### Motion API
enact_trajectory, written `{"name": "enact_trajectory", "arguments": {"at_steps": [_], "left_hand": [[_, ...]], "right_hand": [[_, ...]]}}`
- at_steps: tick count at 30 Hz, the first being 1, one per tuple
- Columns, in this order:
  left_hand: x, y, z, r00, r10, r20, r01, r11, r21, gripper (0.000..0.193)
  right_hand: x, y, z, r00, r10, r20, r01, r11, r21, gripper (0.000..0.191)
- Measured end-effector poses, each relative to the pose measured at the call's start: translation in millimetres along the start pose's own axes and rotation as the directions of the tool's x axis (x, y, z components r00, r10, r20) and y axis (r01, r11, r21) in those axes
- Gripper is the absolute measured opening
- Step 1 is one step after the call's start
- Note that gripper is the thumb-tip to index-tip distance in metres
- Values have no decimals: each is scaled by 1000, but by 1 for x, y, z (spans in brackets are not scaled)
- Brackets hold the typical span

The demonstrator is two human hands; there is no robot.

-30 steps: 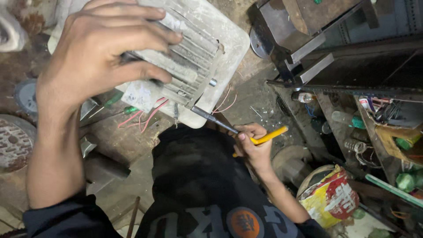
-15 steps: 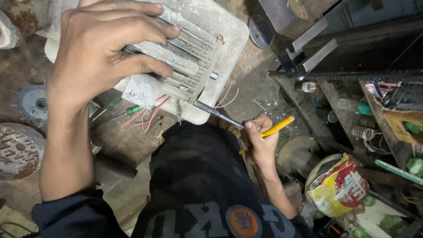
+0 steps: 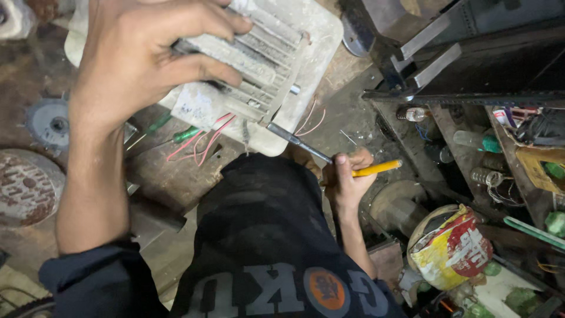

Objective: The person disassembles a small electric motor by removing a cover plate with a T-handle wrench and hammer. They then remove a cylindrical component from the shaft and reassemble the motor by placing the cover back on and securing it.

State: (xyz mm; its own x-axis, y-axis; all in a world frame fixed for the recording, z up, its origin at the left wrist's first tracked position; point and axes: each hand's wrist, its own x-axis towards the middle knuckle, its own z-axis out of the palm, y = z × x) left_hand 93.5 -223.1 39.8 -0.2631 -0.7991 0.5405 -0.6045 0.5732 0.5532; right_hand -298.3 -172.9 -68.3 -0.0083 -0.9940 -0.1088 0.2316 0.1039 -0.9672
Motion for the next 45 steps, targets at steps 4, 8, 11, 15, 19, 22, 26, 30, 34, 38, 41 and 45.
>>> {"name": "enact_trajectory", "arguments": {"at_steps": [4,8,11,15,19,22,26,30,34,38,41,45], "left_hand": [[-3,0,5,1000,-26,13,26,1000,17,29],[-4,10,5,984,-169,61,167,985,30,17],[1,18,1,827,-525,199,524,849,65,12],[12,24,0,829,-529,182,540,841,-19,10],[16,26,3,832,-514,210,547,823,-153,11],[12,24,2,878,-440,189,465,878,-117,12],[10,17,3,856,-477,200,469,879,88,16],[10,12,7,912,-383,150,404,900,-161,18],[9,13,11,904,-412,113,420,906,-58,31],[8,16,9,923,-363,126,382,905,-188,20],[12,14,10,937,-339,78,341,849,-405,18],[13,3,14,972,-219,87,235,887,-398,19]], "right_hand": [[3,0,4,999,-45,-29,45,999,-11,34],[1,6,0,990,-135,-36,131,986,-105,39],[5,17,-8,966,-255,-46,247,960,-134,43],[30,41,-17,888,-459,0,459,887,-48,43],[52,53,-18,785,-618,51,605,781,158,38],[56,19,-18,775,-552,309,606,788,-112,20],[80,-65,-24,537,188,822,467,745,-476,43],[94,-85,-21,385,377,843,499,683,-533,49],[90,-79,-11,483,301,822,624,540,-565,43],[102,-99,-2,117,286,951,971,-234,-49,51],[99,-113,2,62,121,991,867,-498,6,57],[62,-112,8,328,59,943,829,-496,-258,55]]}}
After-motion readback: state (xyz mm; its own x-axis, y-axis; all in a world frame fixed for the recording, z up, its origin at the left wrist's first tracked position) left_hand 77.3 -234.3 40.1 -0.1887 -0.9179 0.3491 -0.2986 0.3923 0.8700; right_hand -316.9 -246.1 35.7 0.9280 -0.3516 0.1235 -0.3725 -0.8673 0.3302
